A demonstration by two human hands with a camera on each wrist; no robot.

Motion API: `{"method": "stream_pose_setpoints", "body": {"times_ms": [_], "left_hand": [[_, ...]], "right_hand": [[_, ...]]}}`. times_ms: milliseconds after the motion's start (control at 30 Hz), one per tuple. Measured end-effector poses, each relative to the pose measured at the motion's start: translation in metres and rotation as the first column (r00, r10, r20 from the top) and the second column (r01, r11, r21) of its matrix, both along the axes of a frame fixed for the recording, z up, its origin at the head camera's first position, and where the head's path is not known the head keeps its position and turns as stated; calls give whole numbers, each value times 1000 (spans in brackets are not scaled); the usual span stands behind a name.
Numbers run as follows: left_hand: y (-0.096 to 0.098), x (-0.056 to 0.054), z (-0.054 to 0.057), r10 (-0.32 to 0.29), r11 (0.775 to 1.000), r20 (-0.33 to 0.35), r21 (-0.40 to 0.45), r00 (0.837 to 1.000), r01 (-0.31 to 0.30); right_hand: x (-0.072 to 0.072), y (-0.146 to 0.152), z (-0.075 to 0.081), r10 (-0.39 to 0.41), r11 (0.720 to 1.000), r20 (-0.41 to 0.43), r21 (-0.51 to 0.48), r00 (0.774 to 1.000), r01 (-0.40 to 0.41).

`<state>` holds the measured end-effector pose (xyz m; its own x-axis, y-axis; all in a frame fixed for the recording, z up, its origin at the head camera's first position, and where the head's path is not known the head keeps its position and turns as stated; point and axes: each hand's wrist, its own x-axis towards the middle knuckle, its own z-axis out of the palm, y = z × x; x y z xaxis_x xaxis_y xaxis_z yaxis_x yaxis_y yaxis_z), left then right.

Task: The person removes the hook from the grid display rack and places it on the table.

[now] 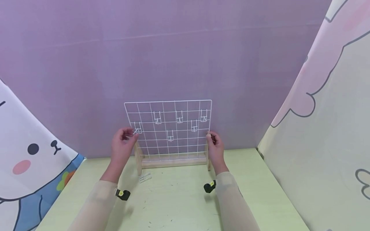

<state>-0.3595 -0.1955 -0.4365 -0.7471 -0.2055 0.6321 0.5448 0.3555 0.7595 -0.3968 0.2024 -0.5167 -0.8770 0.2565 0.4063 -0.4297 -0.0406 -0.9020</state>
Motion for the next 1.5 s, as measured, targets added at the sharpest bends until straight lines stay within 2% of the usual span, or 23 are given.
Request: {"method": "stream_pose_setpoints", "body": {"times_ms": [300, 733, 1033, 1267, 1500], "left_hand": [[0, -5, -1, 3, 1000, -9, -31, 1000, -3], [2, -6, -1, 33, 999, -87, -38, 996, -37], [3, -2, 10, 59, 998, -136, -29, 989, -63], [1, -3, 18, 83, 995, -227, -29, 970, -92], [2, -2, 21, 97, 993, -255, -39, 962, -110]], "right_hand": [[-1, 2, -2, 3, 1000, 1, 0, 1000, -3], [0, 2, 0, 17, 1000, 28, 5, 999, -17], [-1, 1, -2, 8, 1000, -4, 10, 1000, -8], [-1, 0, -2, -1, 1000, -6, 19, 1000, 1], [-1, 1, -1, 7, 1000, 4, 10, 1000, -7]]}}
